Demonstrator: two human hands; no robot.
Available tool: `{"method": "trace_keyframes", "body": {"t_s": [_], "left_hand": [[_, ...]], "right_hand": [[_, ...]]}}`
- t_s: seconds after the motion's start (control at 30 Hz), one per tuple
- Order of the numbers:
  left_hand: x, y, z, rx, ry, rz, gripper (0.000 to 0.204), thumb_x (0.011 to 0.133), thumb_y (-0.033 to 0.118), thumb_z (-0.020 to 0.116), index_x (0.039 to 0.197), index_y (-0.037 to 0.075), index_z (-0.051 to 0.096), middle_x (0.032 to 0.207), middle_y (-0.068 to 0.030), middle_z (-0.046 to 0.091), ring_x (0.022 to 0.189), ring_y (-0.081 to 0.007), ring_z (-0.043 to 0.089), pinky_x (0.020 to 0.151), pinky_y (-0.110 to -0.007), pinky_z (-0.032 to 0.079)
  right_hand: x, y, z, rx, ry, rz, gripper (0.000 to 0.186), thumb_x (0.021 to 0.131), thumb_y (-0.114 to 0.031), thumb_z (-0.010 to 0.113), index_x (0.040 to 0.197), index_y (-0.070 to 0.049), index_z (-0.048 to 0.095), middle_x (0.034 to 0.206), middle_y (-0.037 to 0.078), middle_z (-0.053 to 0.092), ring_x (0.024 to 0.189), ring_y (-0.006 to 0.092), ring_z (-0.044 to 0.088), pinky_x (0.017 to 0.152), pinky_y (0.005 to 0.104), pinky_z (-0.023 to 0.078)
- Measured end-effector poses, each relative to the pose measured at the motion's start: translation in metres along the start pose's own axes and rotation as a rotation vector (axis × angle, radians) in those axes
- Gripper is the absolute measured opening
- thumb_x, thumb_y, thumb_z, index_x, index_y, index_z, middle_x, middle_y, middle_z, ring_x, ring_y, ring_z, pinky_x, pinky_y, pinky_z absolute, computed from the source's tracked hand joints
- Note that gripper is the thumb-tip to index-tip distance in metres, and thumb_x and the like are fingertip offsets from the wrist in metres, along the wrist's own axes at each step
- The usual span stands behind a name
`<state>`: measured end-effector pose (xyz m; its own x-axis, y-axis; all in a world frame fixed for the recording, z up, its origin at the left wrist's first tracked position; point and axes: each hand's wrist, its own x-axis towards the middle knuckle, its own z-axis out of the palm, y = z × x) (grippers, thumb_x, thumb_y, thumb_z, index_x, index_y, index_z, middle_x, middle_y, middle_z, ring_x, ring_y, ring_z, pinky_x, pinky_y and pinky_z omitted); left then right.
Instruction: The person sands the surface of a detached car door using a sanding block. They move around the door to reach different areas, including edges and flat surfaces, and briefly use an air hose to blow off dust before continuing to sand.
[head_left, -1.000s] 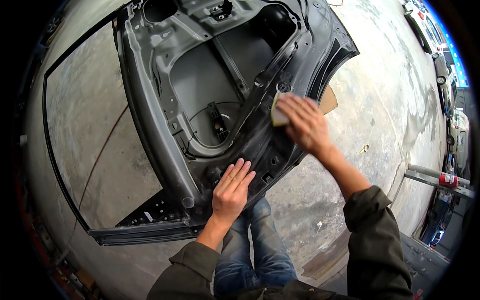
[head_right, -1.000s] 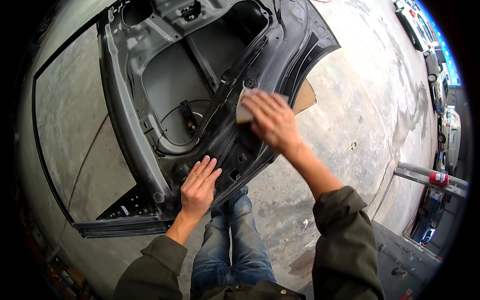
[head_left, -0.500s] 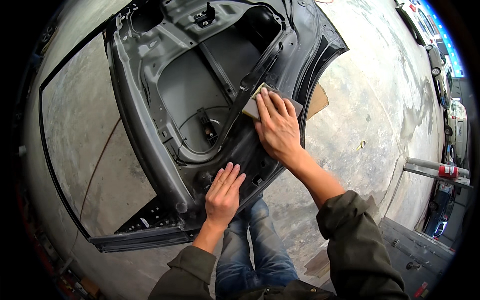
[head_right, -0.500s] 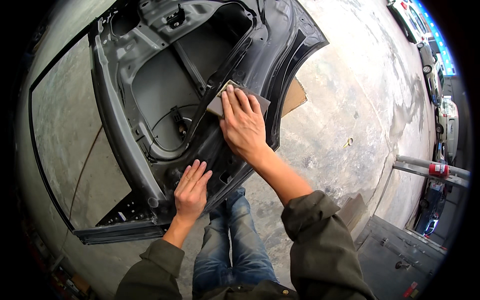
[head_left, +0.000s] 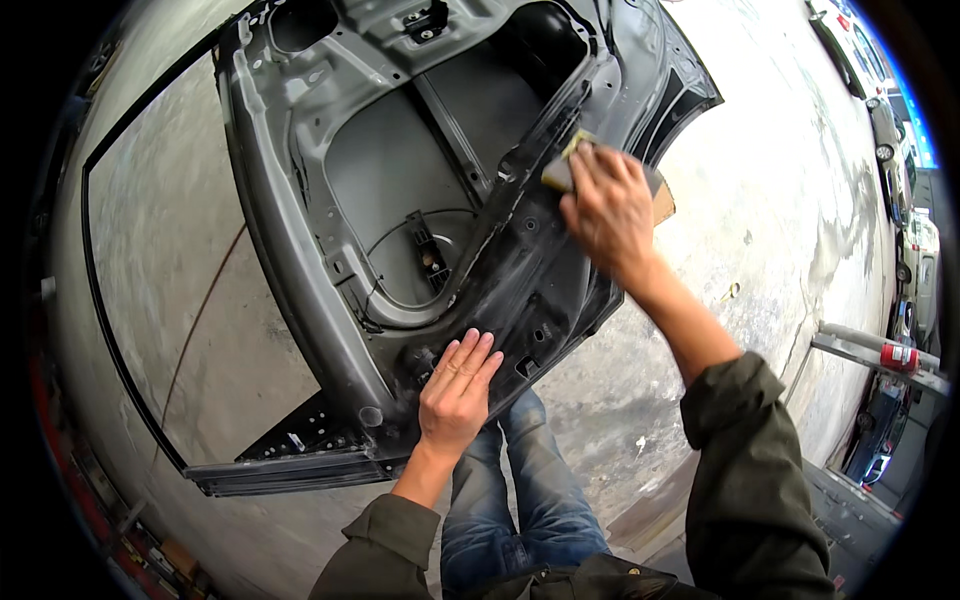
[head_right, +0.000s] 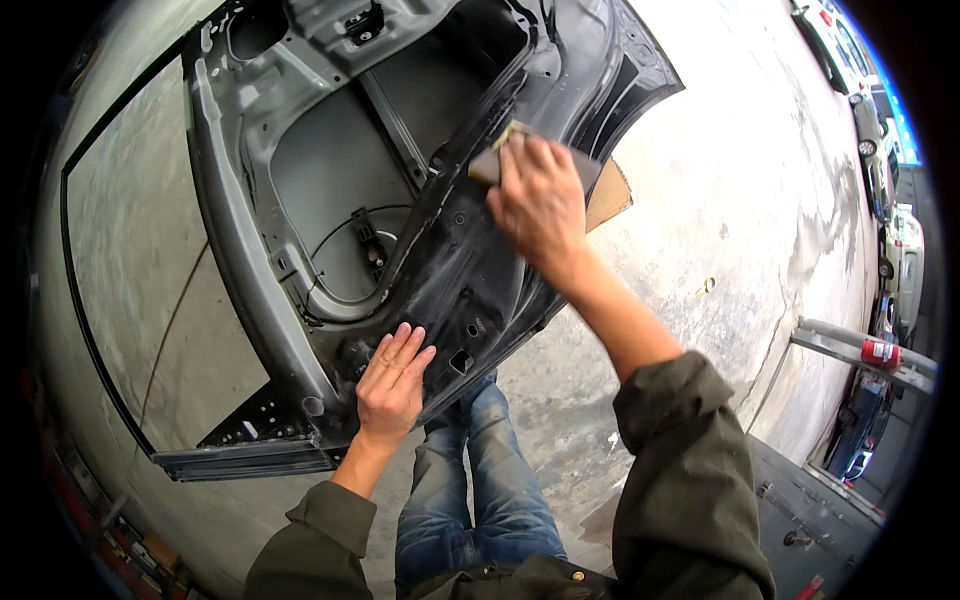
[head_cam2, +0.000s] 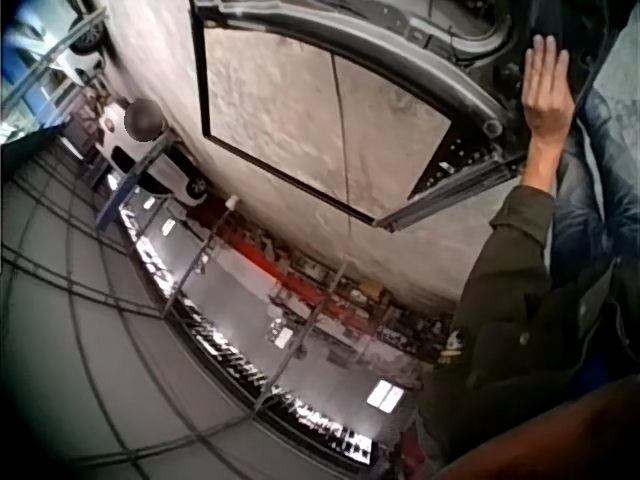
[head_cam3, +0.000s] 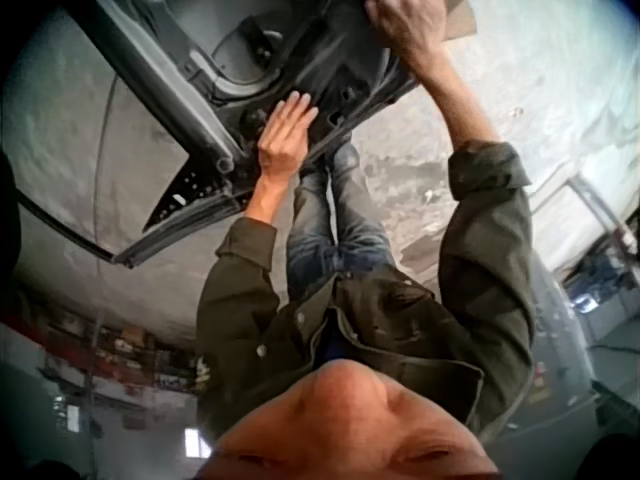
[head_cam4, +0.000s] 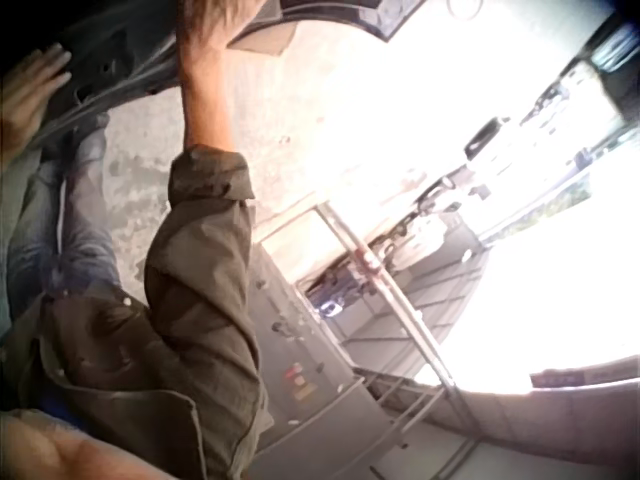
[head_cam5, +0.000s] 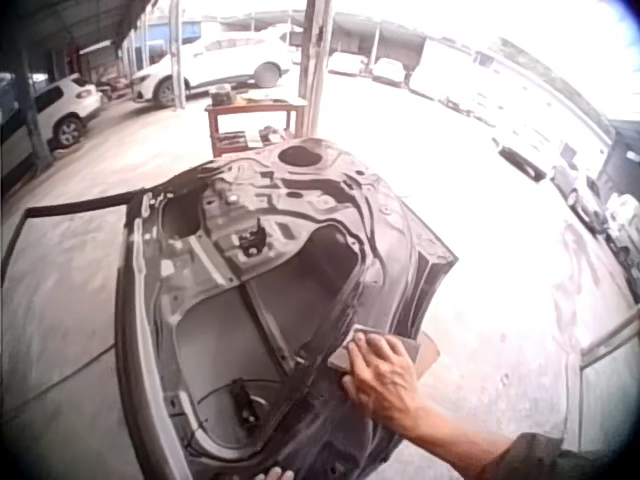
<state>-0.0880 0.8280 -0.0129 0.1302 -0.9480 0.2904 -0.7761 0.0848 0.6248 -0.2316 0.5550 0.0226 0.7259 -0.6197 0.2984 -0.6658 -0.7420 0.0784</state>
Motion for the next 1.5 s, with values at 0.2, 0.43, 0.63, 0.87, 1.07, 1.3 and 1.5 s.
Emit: {"method": "trace_keyframes", "body": {"t_s": [0.2,0.43,0.63,0.87,1.07,1.3,1.5], "left_hand": [[-0.001,0.001,-0.005,0.003,-0.016,-0.01,0.027,0.082,-0.006,0.069,0.107,0.002,0.077,0.126,-0.0139,0.072,0.126,-0.0304,0.065,0.11,-0.045,0.05],[-0.052,0.026,-0.023,0.029,-0.109,-0.079,0.026,0.082,-0.004,0.069,0.107,-0.002,0.074,0.12,-0.0173,0.072,0.119,-0.0343,0.067,0.105,-0.046,0.053],[-0.116,0.023,-0.043,0.085,-0.17,-0.106,0.036,0.082,-0.004,0.068,0.117,0.004,0.077,0.136,-0.0146,0.068,0.134,-0.0316,0.061,0.113,-0.045,0.046],[-0.12,0.022,-0.052,0.121,-0.212,-0.074,0.035,0.084,-0.004,0.066,0.116,0.005,0.077,0.135,-0.0132,0.069,0.134,-0.029,0.061,0.114,-0.044,0.045],[-0.12,0.022,-0.047,0.099,-0.193,-0.069,0.039,0.08,-0.007,0.065,0.115,0.004,0.077,0.137,-0.0146,0.068,0.135,-0.0308,0.06,0.114,-0.046,0.045],[-0.127,0.022,-0.061,0.161,-0.243,-0.048,0.035,0.08,-0.006,0.065,0.111,0.004,0.078,0.134,-0.0132,0.07,0.133,-0.0292,0.062,0.115,-0.044,0.045],[-0.148,0.017,-0.074,0.176,-0.213,-0.047,0.037,0.078,-0.007,0.065,0.111,0.003,0.078,0.134,-0.0138,0.07,0.132,-0.0307,0.062,0.114,-0.045,0.046]], "right_hand": [[-0.064,-0.068,-0.02,0.299,-0.095,-0.065,0.064,0.077,-0.026,0.073,0.133,0.004,0.063,0.143,0.019,0.06,0.131,0.0325,0.052,0.112,0.0473,0.04],[-0.087,-0.105,-0.026,0.65,-0.221,-0.438,0.061,0.075,-0.033,0.077,0.128,-0.005,0.069,0.141,0.009,0.064,0.13,0.0249,0.058,0.114,0.0431,0.044],[-0.095,-0.089,-0.025,0.414,-0.174,0.03,0.077,0.069,-0.014,0.076,0.143,-0.006,0.058,0.154,0.01,0.054,0.146,0.0266,0.046,0.122,0.0504,0.03],[-0.136,-0.131,-0.031,0.703,-0.259,-0.364,0.069,0.078,-0.022,0.072,0.144,-0.007,0.059,0.154,0.01,0.055,0.145,0.0235,0.048,0.126,0.0466,0.027],[-0.136,-0.101,-0.029,0.369,-0.204,-0.023,0.075,0.072,-0.023,0.078,0.143,-0.004,0.059,0.154,0.012,0.054,0.148,0.0249,0.044,0.124,0.054,0.027],[-0.156,-0.146,-0.049,0.805,-0.351,-0.418,0.069,0.077,-0.03,0.076,0.14,-0.006,0.062,0.152,0.007,0.057,0.145,0.0205,0.047,0.125,0.0459,0.03],[-0.146,-0.109,-0.039,0.429,-0.11,-0.113,0.057,0.069,-0.023,0.078,0.122,-0.003,0.07,0.135,0.011,0.067,0.131,0.0278,0.059,0.114,0.0458,0.042]]}}
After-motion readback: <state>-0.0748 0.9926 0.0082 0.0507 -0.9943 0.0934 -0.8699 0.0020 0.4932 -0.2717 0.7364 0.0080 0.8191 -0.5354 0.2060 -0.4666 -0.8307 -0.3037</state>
